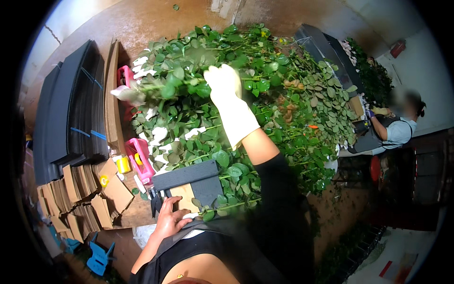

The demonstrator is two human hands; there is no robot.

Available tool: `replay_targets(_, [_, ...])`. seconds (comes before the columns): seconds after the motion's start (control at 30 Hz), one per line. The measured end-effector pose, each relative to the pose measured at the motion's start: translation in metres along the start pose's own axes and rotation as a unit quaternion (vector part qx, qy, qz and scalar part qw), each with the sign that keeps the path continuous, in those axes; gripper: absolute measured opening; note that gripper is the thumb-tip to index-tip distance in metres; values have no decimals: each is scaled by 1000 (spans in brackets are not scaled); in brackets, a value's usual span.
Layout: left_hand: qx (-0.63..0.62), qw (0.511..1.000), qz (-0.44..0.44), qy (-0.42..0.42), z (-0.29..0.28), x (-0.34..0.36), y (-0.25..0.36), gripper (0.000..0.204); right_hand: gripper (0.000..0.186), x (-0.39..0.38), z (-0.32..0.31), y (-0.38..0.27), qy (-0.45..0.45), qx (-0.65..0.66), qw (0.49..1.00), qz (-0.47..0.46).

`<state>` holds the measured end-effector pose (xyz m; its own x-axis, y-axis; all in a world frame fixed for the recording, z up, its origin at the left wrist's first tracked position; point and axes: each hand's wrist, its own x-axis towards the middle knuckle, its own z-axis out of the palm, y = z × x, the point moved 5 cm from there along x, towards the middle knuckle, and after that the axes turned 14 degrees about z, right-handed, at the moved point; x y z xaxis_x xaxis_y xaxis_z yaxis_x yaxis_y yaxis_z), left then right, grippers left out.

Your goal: The person wraps individual leafy green plants in white paper, places them into black plastic trays, and secures them with cardboard dividers. The person repeatedly picks up plants, wraps them, and arranges them in trays on a cluttered work table.

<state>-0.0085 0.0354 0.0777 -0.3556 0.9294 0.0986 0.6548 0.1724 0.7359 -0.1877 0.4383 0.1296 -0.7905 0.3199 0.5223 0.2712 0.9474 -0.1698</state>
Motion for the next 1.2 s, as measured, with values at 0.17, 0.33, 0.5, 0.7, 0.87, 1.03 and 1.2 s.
replay_targets(0.17, [7,1000,5,-6,0,0,0,36,16,12,-41,-10,-74,-51,996,-16])
replay_targets(0.33, [-4,1000,5,-8,0,-2,0,37,23,-36,-53,13,-105,112,987,47])
replay_targets(0.5, [-11,999,40,0,1,-6,-6,35,50,-89,-79,43,-64,78,994,48])
replay_targets(0.7, [63,995,76,4,-5,-6,1,32,44,-113,-120,31,-141,-175,973,56])
replay_targets(0.87, [49,995,86,-17,-6,0,2,33,45,-128,-115,55,-231,-212,947,71])
replay_targets(1.03, [55,994,93,-3,-6,-3,-1,33,66,-141,-182,9,-12,58,993,-102])
replay_targets(1.2, [-55,998,15,4,2,-8,-18,66,38,-160,-253,-45,-7,76,987,-142])
